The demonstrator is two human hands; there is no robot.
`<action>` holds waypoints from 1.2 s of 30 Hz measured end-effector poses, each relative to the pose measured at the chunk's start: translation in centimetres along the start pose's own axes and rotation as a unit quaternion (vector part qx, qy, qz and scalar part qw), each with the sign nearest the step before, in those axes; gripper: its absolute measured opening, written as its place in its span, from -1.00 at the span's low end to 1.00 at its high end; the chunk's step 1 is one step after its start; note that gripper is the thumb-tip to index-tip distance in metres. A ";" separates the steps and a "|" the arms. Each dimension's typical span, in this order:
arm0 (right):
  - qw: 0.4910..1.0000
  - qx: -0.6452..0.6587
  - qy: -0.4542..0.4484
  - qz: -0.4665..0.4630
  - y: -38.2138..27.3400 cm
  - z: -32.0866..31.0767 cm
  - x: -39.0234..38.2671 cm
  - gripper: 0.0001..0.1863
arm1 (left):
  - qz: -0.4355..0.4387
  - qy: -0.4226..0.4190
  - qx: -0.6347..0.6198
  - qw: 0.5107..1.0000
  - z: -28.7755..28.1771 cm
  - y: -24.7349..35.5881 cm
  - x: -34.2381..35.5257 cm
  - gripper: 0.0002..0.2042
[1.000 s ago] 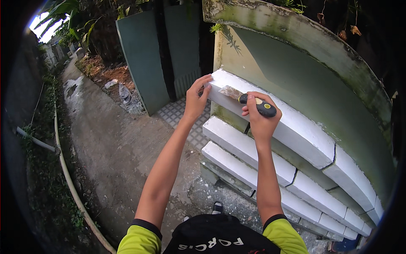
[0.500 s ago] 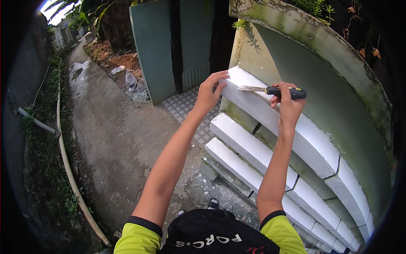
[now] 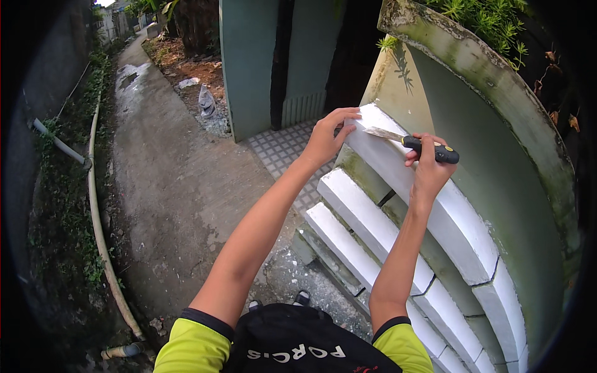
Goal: The person is using a putty knife to apply filler or plaster to the gaps in a decorative wall structure outdoors.
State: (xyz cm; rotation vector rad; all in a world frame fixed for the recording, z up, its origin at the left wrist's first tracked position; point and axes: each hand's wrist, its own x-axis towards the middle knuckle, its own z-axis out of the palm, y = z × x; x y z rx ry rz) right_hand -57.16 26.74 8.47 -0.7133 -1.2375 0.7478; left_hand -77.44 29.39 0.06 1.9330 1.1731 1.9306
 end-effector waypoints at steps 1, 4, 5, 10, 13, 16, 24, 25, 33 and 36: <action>1.000 0.011 0.016 -0.009 0.2 0.4 -0.3 -0.81 | 0.000 0.007 0.000 1.000 -0.3 -0.1 0.1 -0.77; 1.000 -0.005 0.012 -0.008 -0.1 -0.5 -0.3 -0.81 | -0.001 -0.011 -0.003 1.000 -0.4 -0.1 -0.1 -0.76; 1.000 -0.012 0.024 -0.007 0.0 -0.8 -0.3 -0.81 | -0.005 -0.013 -0.001 1.000 -0.3 -0.1 -0.1 -0.76; 0.999 -0.004 0.035 -0.003 0.4 0.2 -0.7 -0.82 | -0.005 -0.013 0.009 1.000 -0.3 -0.1 0.5 -0.76; 0.999 -0.009 0.031 -0.016 -0.5 -0.4 -1.3 -0.81 | -0.013 -0.019 0.001 1.000 -0.5 0.0 0.2 -0.75; 0.998 -0.035 0.044 -0.009 0.3 1.3 -2.3 -0.81 | -0.006 -0.009 -0.004 1.000 0.5 0.0 -0.2 -0.73; 1.000 -0.021 0.010 0.009 1.5 2.6 -2.4 -0.82 | -0.221 0.009 -0.077 0.972 0.1 -1.0 -1.4 -0.64; 0.999 -0.026 -0.009 0.017 1.8 3.2 -2.4 -0.81 | -0.220 0.018 -0.087 0.971 0.2 -1.2 -1.5 -0.65; 1.000 -0.026 0.001 0.002 1.0 4.3 -2.8 -0.83 | -0.199 -0.053 -0.034 0.978 -1.3 -2.3 -4.0 -0.68; 0.998 -0.046 -0.032 0.007 1.6 5.0 -3.1 -0.84 | -0.190 -0.037 -0.035 0.980 -1.1 -2.8 -6.7 -0.66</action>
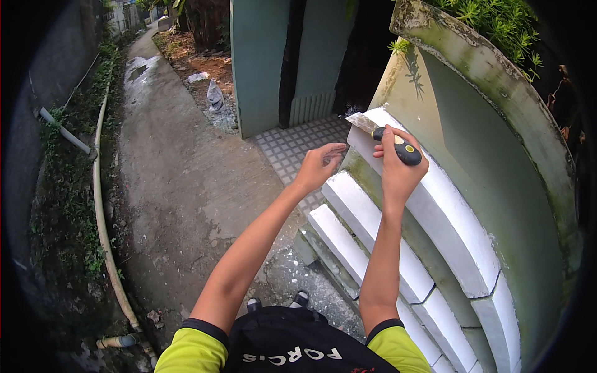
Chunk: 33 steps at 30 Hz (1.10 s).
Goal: The person is using a putty knife to apply filler or plaster to the gaps in a decorative wall structure outdoors.
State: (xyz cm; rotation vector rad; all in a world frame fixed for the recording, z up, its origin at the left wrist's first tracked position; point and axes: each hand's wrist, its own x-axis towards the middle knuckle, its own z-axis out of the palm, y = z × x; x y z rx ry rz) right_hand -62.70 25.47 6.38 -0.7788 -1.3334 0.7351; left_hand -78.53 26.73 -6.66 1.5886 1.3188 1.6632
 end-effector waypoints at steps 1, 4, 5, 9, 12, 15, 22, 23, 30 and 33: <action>1.000 0.002 0.000 -0.018 -0.2 -0.2 -0.2 -0.85 | -0.014 0.000 0.014 1.000 0.1 -0.2 -1.1 -0.68; 0.999 -0.018 0.044 -0.025 -1.3 -1.6 -0.7 -0.86 | -0.022 -0.009 0.055 0.998 -0.8 -0.7 -2.7 -0.68; 0.997 -0.042 0.062 -0.024 -1.4 -2.1 -0.8 -0.86 | -0.022 -0.016 0.078 0.997 -1.2 -0.9 -3.2 -0.68; 0.998 -0.035 0.054 -0.007 -1.4 -1.8 0.3 -0.83 | -0.017 0.016 0.068 0.997 -2.1 -0.6 -2.7 -0.68; 0.997 -0.025 0.061 -0.035 -0.8 -2.8 -0.2 -0.86 | 0.025 0.010 0.073 0.997 -1.8 1.3 -1.9 -0.65; 0.977 -0.128 0.014 -0.168 0.3 -1.3 0.7 -0.82 | 0.099 0.032 0.068 0.992 -1.3 3.2 -0.2 -0.60; 0.905 -0.312 -0.026 -0.289 2.1 2.6 0.6 -0.83 | 0.138 0.061 0.106 0.983 -0.4 4.9 0.5 -0.56; 0.900 -0.317 -0.023 -0.299 2.6 2.8 0.7 -0.83 | 0.128 0.069 0.112 0.983 -0.6 4.8 0.3 -0.57; 0.908 -0.299 0.017 -0.294 2.7 2.5 0.4 -0.88 | 0.102 0.041 0.097 0.989 -0.6 4.2 -0.7 -0.60; 0.910 -0.281 0.049 -0.299 2.7 1.6 0.5 -0.89 | 0.126 0.040 0.090 0.987 -0.4 5.2 -0.3 -0.59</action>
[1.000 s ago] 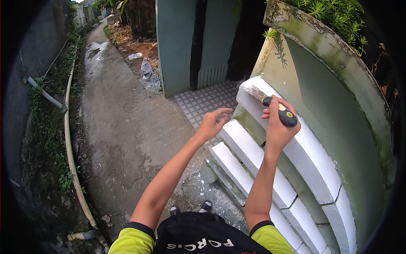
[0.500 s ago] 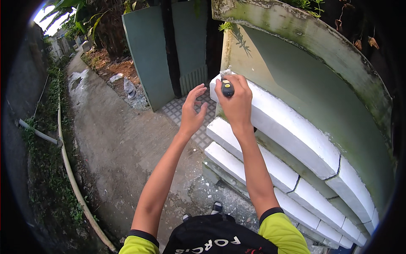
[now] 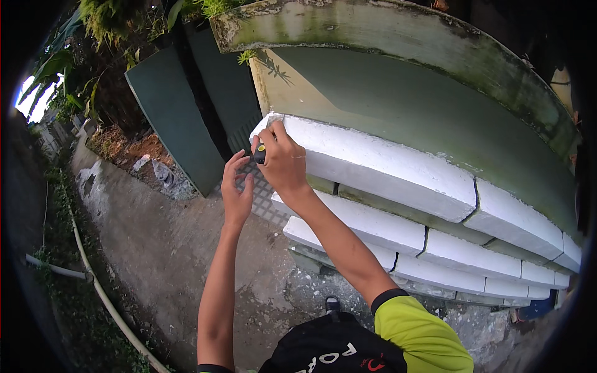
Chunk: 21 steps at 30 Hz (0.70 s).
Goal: The person is using a putty knife to apply filler or plaster to the gaps in a decorative wall structure outdoors.
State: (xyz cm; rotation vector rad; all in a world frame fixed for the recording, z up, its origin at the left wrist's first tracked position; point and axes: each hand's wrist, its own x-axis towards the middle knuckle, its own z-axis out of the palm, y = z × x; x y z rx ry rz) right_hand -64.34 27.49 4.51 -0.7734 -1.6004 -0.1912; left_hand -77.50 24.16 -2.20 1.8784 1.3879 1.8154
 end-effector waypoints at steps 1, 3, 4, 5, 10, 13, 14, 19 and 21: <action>1.000 -0.001 0.008 -0.001 0.1 -0.5 -0.2 -0.89 | 0.011 -0.001 0.009 1.000 0.0 0.5 0.1 -0.58; 1.000 0.001 0.022 -0.005 -0.5 -1.5 -0.4 -0.89 | 0.027 -0.004 0.038 0.999 -0.4 0.9 0.6 -0.56; 0.999 0.008 0.034 -0.001 -1.0 -2.8 -0.8 -0.89 | 0.031 -0.004 0.037 0.999 -0.6 1.0 1.1 -0.56; 0.999 0.011 0.044 0.004 -1.0 -4.0 -1.1 -0.89 | 0.067 -0.016 0.065 0.995 -0.4 1.6 1.2 -0.55; 0.998 0.001 0.051 0.032 0.7 -5.8 -1.4 -0.88 | 0.157 -0.088 0.168 0.969 1.0 3.4 2.6 -0.39; 0.994 0.051 0.085 0.035 0.0 -8.1 -1.9 -0.91 | 0.202 -0.109 0.207 0.951 1.9 3.7 3.7 -0.31; 0.995 0.052 0.084 0.035 0.4 -8.2 -1.8 -0.91 | 0.223 -0.121 0.234 0.938 2.3 3.8 4.1 -0.29; 0.995 0.055 0.044 0.072 0.6 -11.1 -0.8 -0.85 | 0.228 -0.110 0.276 0.927 3.4 2.9 5.5 -0.30; 0.993 0.059 0.048 0.085 0.2 -13.0 -1.6 -0.86 | 0.216 -0.086 0.281 0.931 4.1 2.9 5.0 -0.30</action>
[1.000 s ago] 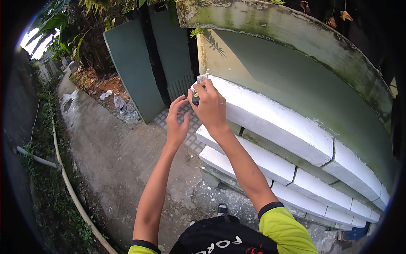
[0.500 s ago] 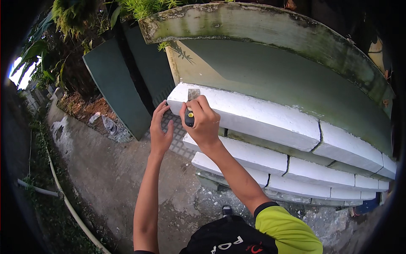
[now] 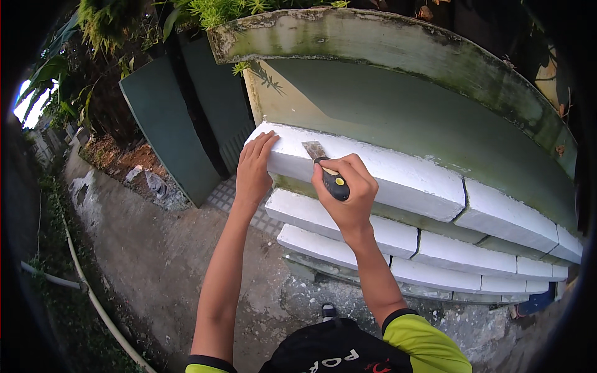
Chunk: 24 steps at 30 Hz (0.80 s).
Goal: The person is using a putty knife to apply filler or plaster to the gaps in a decorative wall structure outdoors.
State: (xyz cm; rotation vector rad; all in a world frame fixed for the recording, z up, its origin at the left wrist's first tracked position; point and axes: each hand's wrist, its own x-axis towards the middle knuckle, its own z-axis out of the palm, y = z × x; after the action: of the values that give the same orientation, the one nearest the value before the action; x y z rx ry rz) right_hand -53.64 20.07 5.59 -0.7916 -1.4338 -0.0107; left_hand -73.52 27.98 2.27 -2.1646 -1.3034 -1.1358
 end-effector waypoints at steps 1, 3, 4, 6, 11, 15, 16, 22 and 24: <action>1.000 -0.009 0.003 0.004 0.0 -0.9 -0.3 -0.86 | 0.000 0.001 -0.002 1.000 0.1 0.1 0.2 -0.30; 1.000 -0.023 0.007 0.013 -0.1 -2.8 -1.2 -0.86 | -0.005 0.000 0.029 1.000 0.2 0.5 0.3 -0.30; 0.996 -0.066 0.058 0.010 -0.2 -3.8 -1.7 -0.85 | -0.003 -0.002 0.026 1.000 0.1 0.6 0.3 -0.30; 0.987 -0.112 0.111 0.006 -0.6 -6.0 -2.6 -0.83 | -0.034 -0.048 0.033 0.998 -0.4 0.7 0.6 -0.32; 0.967 -0.190 0.172 -0.005 -2.6 -12.3 -6.7 -0.90 | -0.052 -0.127 0.078 0.988 -0.7 3.4 1.8 -0.34; 0.952 -0.178 0.240 0.069 -2.6 -15.9 -10.1 -0.94 | 0.059 -0.148 -0.024 0.987 1.1 10.9 2.5 -0.33; 0.946 -0.131 0.279 0.103 -2.9 -16.3 -10.1 -0.94 | 0.088 -0.142 -0.052 0.985 1.5 13.1 2.4 -0.31; 0.911 -0.066 0.392 0.109 -4.1 -19.1 -9.2 -0.88 | 0.297 -0.165 -0.374 0.863 2.0 19.3 2.5 -0.42; 0.911 -0.062 0.388 0.129 -3.9 -20.5 -9.6 -0.89 | 0.259 -0.077 -0.309 0.912 1.4 17.2 3.2 -0.44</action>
State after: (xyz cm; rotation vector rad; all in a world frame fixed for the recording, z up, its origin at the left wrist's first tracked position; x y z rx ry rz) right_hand -39.37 2.89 0.39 -0.9375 -0.5724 -0.1951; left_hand -57.30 21.99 5.46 -2.8533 -0.3525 -1.2669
